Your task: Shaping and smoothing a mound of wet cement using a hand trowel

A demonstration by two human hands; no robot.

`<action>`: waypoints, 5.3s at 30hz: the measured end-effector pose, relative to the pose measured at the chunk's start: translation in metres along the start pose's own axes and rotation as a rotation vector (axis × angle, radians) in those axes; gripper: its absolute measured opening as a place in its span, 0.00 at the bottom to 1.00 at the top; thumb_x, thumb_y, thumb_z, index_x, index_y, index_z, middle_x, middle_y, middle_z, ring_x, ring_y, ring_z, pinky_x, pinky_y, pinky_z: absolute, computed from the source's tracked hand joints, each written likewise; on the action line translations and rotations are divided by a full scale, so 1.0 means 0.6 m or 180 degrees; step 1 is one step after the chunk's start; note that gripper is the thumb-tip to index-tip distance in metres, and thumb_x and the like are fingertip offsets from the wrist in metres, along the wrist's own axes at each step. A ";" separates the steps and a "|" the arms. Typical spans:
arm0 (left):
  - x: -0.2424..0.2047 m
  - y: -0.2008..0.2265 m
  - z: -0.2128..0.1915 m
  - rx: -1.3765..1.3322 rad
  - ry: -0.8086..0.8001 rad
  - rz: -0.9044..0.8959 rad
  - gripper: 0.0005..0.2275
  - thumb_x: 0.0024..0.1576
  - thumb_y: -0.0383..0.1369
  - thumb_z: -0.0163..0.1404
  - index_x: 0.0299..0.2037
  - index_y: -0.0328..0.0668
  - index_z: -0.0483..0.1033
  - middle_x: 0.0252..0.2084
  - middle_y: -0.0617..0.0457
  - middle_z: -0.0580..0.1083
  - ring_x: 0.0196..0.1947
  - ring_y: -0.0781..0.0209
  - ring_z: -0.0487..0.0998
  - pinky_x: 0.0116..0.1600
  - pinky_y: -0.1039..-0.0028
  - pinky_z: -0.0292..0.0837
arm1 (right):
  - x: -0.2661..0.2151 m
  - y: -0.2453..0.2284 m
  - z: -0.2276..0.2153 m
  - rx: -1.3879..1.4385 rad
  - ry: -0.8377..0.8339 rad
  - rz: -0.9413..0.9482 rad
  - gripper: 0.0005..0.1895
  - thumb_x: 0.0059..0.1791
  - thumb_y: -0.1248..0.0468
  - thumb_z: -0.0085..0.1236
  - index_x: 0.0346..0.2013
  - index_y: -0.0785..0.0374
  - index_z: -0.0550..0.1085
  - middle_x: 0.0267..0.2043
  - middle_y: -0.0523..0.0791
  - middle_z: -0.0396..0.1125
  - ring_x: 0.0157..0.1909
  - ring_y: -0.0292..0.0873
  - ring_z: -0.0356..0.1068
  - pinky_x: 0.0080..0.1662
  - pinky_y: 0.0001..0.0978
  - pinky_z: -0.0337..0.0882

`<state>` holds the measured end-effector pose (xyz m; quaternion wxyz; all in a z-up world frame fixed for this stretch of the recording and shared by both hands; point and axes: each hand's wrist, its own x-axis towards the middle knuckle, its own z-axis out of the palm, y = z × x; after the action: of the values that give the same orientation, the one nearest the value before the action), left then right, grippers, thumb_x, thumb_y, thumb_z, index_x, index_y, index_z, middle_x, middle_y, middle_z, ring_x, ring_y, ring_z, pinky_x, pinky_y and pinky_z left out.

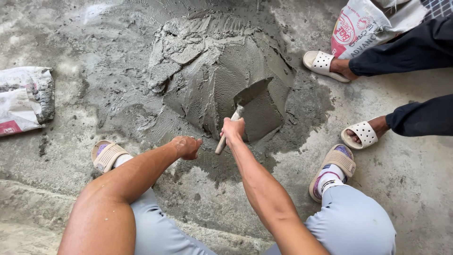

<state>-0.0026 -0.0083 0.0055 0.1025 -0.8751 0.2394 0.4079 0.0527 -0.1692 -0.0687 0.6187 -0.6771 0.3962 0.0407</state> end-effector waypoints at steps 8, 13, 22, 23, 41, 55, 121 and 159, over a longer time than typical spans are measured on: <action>0.044 -0.011 0.034 -0.0015 0.0032 0.0002 0.24 0.50 0.45 0.40 0.54 0.40 0.62 0.47 0.45 0.72 0.50 0.50 0.73 0.52 0.63 0.70 | 0.021 -0.080 0.024 -0.0506 -0.0392 -0.0413 0.24 0.40 0.67 0.46 0.49 0.77 0.61 0.21 0.53 0.64 0.12 0.41 0.64 0.14 0.27 0.67; 0.025 -0.004 0.017 0.0104 0.0022 0.0004 0.24 0.51 0.44 0.39 0.55 0.39 0.59 0.48 0.44 0.71 0.50 0.50 0.72 0.53 0.63 0.69 | -0.027 -0.159 0.004 -0.1263 -0.0734 -0.0866 0.24 0.40 0.65 0.46 0.48 0.77 0.62 0.34 0.58 0.66 0.17 0.45 0.68 0.17 0.30 0.72; 0.027 -0.016 0.019 -0.0198 0.0014 -0.0023 0.26 0.51 0.45 0.42 0.57 0.42 0.58 0.50 0.44 0.70 0.52 0.48 0.71 0.54 0.61 0.69 | -0.136 -0.177 -0.074 -0.1592 -0.0930 -0.1207 0.21 0.41 0.56 0.49 0.44 0.63 0.64 0.42 0.55 0.66 0.48 0.57 0.67 0.46 0.48 0.66; 0.027 -0.017 0.020 -0.0209 0.0034 -0.0054 0.25 0.51 0.45 0.42 0.56 0.42 0.59 0.50 0.43 0.70 0.52 0.48 0.71 0.54 0.61 0.69 | -0.126 -0.154 -0.084 -0.1135 -0.0680 -0.0977 0.20 0.41 0.56 0.49 0.44 0.63 0.65 0.35 0.52 0.66 0.35 0.50 0.67 0.36 0.40 0.68; 0.036 -0.022 0.010 -0.0145 0.0091 -0.0078 0.25 0.51 0.46 0.42 0.56 0.43 0.59 0.51 0.43 0.69 0.53 0.49 0.70 0.54 0.61 0.68 | 0.094 0.080 -0.334 -0.0862 -0.0254 0.0220 0.11 0.37 0.69 0.52 0.32 0.70 0.67 0.13 0.44 0.59 0.11 0.35 0.58 0.13 0.32 0.66; 0.050 -0.012 0.028 -0.0124 -0.0024 0.0104 0.25 0.50 0.46 0.42 0.55 0.42 0.59 0.49 0.42 0.70 0.52 0.47 0.71 0.54 0.61 0.68 | 0.097 -0.035 -0.229 -0.1482 -0.0429 -0.0395 0.16 0.36 0.68 0.50 0.37 0.74 0.67 0.13 0.49 0.62 0.09 0.40 0.62 0.14 0.32 0.67; 0.028 -0.017 -0.001 -0.0308 0.0170 -0.0107 0.26 0.51 0.44 0.39 0.58 0.41 0.58 0.50 0.46 0.71 0.53 0.52 0.71 0.53 0.62 0.70 | 0.114 -0.155 -0.370 -0.6632 -0.1120 -0.4191 0.18 0.47 0.53 0.46 0.49 0.54 0.64 0.33 0.46 0.66 0.36 0.47 0.72 0.40 0.39 0.70; 0.138 -0.074 0.085 -0.0112 0.0560 -0.0496 0.20 0.48 0.47 0.42 0.46 0.45 0.68 0.44 0.50 0.74 0.47 0.53 0.75 0.46 0.60 0.73 | -0.072 -0.057 -0.211 -0.4438 -0.2818 -0.1892 0.28 0.46 0.52 0.36 0.48 0.77 0.55 0.41 0.67 0.64 0.47 0.67 0.65 0.46 0.59 0.66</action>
<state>0.0315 0.0214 -0.0912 0.0971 -0.9251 0.1715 0.3245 -0.0118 -0.2613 0.0119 0.1460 -0.8982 -0.1881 0.3696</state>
